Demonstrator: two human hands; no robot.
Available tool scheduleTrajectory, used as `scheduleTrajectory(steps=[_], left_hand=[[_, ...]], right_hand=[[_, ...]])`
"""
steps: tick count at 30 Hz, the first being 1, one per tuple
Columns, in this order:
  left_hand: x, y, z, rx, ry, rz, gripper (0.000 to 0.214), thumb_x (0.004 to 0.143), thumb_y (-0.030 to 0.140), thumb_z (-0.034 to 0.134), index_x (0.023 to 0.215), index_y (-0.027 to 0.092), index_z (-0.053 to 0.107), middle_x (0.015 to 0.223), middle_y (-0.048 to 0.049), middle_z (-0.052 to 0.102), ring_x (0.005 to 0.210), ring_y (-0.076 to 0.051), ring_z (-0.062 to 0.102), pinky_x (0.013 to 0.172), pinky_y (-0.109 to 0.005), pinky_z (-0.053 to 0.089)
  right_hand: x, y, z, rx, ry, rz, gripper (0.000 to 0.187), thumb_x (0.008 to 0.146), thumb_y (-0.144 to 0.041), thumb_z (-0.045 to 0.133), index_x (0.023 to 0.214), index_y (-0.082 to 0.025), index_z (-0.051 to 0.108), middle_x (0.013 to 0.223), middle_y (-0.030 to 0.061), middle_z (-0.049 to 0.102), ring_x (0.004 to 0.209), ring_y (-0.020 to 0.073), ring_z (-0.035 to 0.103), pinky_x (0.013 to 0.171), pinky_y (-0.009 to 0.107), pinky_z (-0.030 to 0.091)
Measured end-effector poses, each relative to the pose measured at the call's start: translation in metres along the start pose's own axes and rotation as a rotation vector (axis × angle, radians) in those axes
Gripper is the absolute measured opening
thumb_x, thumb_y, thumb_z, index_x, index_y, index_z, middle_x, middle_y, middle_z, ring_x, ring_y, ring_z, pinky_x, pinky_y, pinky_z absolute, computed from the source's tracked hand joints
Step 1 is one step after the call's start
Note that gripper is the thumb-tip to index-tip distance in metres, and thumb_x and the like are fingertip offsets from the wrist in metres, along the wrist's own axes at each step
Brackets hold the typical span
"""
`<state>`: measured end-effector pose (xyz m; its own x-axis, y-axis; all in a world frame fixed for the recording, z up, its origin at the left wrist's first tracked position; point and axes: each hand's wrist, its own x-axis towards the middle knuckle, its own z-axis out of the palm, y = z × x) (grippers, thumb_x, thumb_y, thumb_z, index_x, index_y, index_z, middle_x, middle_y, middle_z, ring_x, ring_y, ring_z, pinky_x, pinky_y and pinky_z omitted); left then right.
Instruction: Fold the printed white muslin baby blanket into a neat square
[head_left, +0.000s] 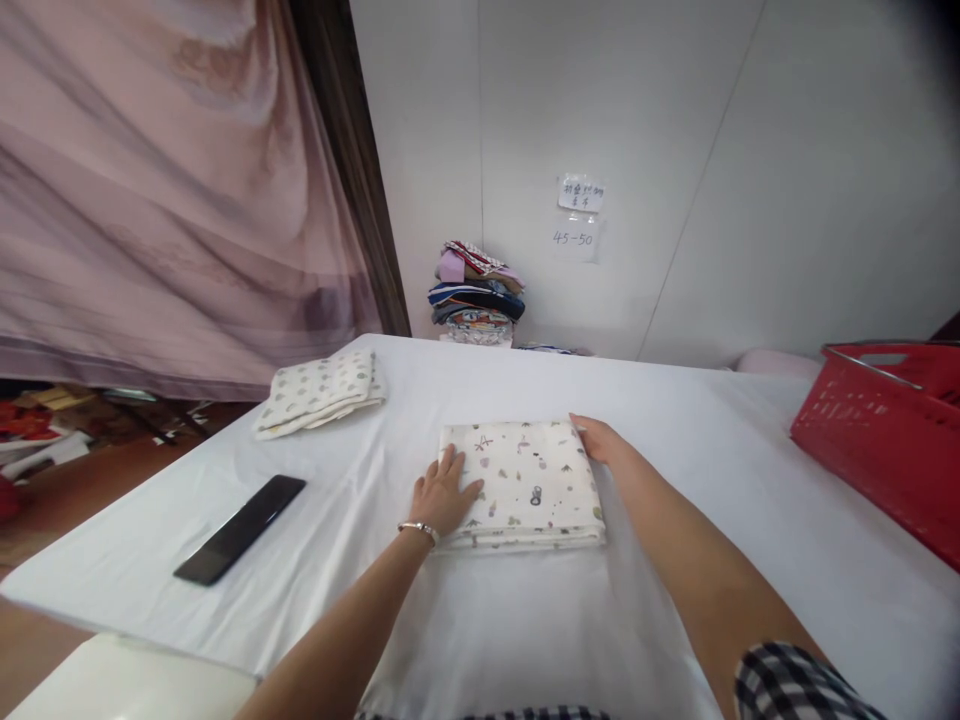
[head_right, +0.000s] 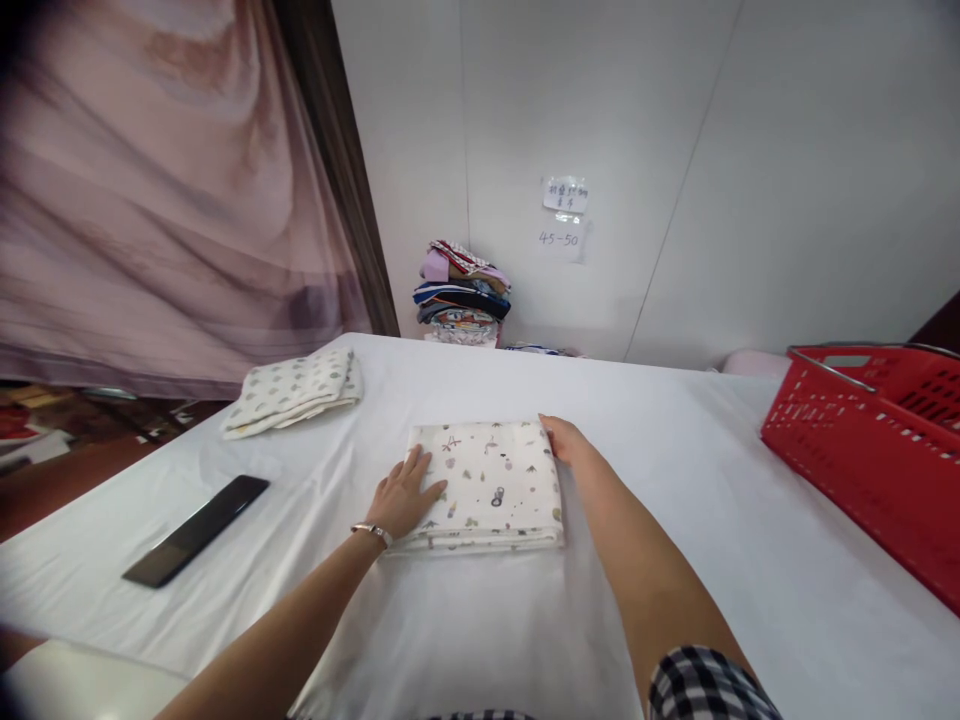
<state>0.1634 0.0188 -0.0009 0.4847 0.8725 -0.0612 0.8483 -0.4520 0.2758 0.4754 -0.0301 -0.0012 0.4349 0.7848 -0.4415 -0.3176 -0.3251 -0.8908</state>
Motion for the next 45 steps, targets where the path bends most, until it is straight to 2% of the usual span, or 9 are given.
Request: scheduleTrajectory(steps=[5, 16, 20, 23, 26, 30, 35, 40, 45], left_hand=[[0.000, -0.001, 0.002, 0.016, 0.000, 0.016, 0.068, 0.082, 0.060, 0.031, 0.139, 0.025, 0.029, 0.151, -0.0012, 0.013, 0.132, -0.030, 0.024, 0.103, -0.047, 0.025], [-0.002, 0.000, 0.001, -0.019, -0.018, 0.005, 0.067, 0.082, 0.060, 0.031, 0.140, 0.027, 0.028, 0.151, -0.0001, 0.012, 0.133, -0.030, 0.022, 0.104, -0.047, 0.023], [-0.002, 0.001, -0.001, -0.024, -0.014, -0.006, 0.066, 0.081, 0.059, 0.033, 0.139, 0.028, 0.029, 0.151, -0.0001, 0.012, 0.133, -0.030, 0.022, 0.104, -0.048, 0.023], [-0.002, 0.002, 0.000, -0.023, -0.003, 0.000, 0.066, 0.081, 0.060, 0.034, 0.138, 0.028, 0.031, 0.151, -0.0002, 0.013, 0.132, -0.030, 0.023, 0.104, -0.048, 0.024], [-0.002, 0.002, 0.001, -0.020, 0.005, 0.007, 0.066, 0.081, 0.059, 0.034, 0.138, 0.027, 0.031, 0.151, -0.0007, 0.013, 0.132, -0.031, 0.024, 0.103, -0.050, 0.025], [-0.001, 0.002, 0.001, -0.025, -0.003, 0.003, 0.067, 0.081, 0.060, 0.033, 0.139, 0.026, 0.030, 0.151, -0.0007, 0.012, 0.132, -0.032, 0.023, 0.103, -0.050, 0.025], [-0.001, 0.000, 0.002, -0.040, -0.008, 0.020, 0.068, 0.080, 0.062, 0.032, 0.139, 0.027, 0.030, 0.151, 0.0004, 0.012, 0.132, -0.031, 0.023, 0.104, -0.049, 0.024], [-0.003, 0.002, 0.002, -0.063, -0.008, 0.015, 0.066, 0.080, 0.061, 0.035, 0.137, 0.028, 0.031, 0.151, -0.0001, 0.013, 0.132, -0.031, 0.023, 0.103, -0.049, 0.024], [-0.005, 0.001, -0.005, -0.284, 0.012, -0.050, 0.069, 0.078, 0.055, 0.044, 0.137, 0.023, 0.031, 0.152, -0.0042, 0.008, 0.132, -0.028, 0.026, 0.105, -0.041, 0.025]], right_hand=[[0.007, 0.007, 0.003, 0.135, 0.066, 0.053, 0.028, 0.079, -0.021, 0.050, 0.106, -0.013, 0.050, 0.075, 0.0057, 0.067, 0.064, 0.0186, 0.064, 0.065, 0.032, 0.051], [-0.001, 0.021, 0.007, 0.243, 0.243, -0.024, 0.067, 0.075, -0.016, 0.052, 0.135, -0.017, 0.021, 0.083, 0.0044, 0.065, 0.073, 0.0184, 0.065, 0.063, 0.031, 0.053], [-0.017, 0.023, 0.001, 0.222, 0.285, -0.124, 0.068, 0.079, -0.028, 0.047, 0.138, -0.022, 0.014, 0.107, 0.0084, 0.062, 0.093, 0.0183, 0.063, 0.073, 0.032, 0.053], [-0.030, 0.026, -0.007, 0.172, 0.332, -0.212, 0.066, 0.080, -0.033, 0.046, 0.139, -0.027, 0.016, 0.135, 0.0069, 0.045, 0.118, 0.0168, 0.048, 0.090, 0.030, 0.046], [-0.041, 0.028, -0.004, -0.136, 0.345, -0.364, 0.064, 0.081, -0.041, 0.045, 0.139, -0.026, 0.024, 0.146, 0.0033, 0.029, 0.131, 0.0179, 0.031, 0.103, 0.031, 0.033], [-0.046, 0.031, 0.016, -0.820, 0.304, -0.556, 0.064, 0.086, -0.047, 0.033, 0.141, -0.017, 0.024, 0.150, 0.0051, 0.018, 0.137, 0.0189, 0.013, 0.111, 0.033, 0.015], [-0.039, 0.045, 0.031, -1.271, 0.186, -0.394, 0.068, 0.086, -0.051, 0.032, 0.142, -0.014, 0.021, 0.151, 0.0079, 0.009, 0.138, 0.0246, 0.006, 0.109, 0.047, 0.008], [-0.034, 0.051, 0.025, -1.251, 0.174, -0.372, 0.069, 0.085, -0.053, 0.032, 0.142, -0.015, 0.022, 0.151, 0.0056, 0.007, 0.138, 0.0242, 0.007, 0.109, 0.047, 0.012], [-0.047, 0.044, 0.014, -0.835, 0.171, -0.354, 0.064, 0.082, -0.045, 0.045, 0.138, -0.017, 0.034, 0.150, 0.0039, 0.015, 0.136, 0.0205, 0.018, 0.112, 0.035, 0.012]])
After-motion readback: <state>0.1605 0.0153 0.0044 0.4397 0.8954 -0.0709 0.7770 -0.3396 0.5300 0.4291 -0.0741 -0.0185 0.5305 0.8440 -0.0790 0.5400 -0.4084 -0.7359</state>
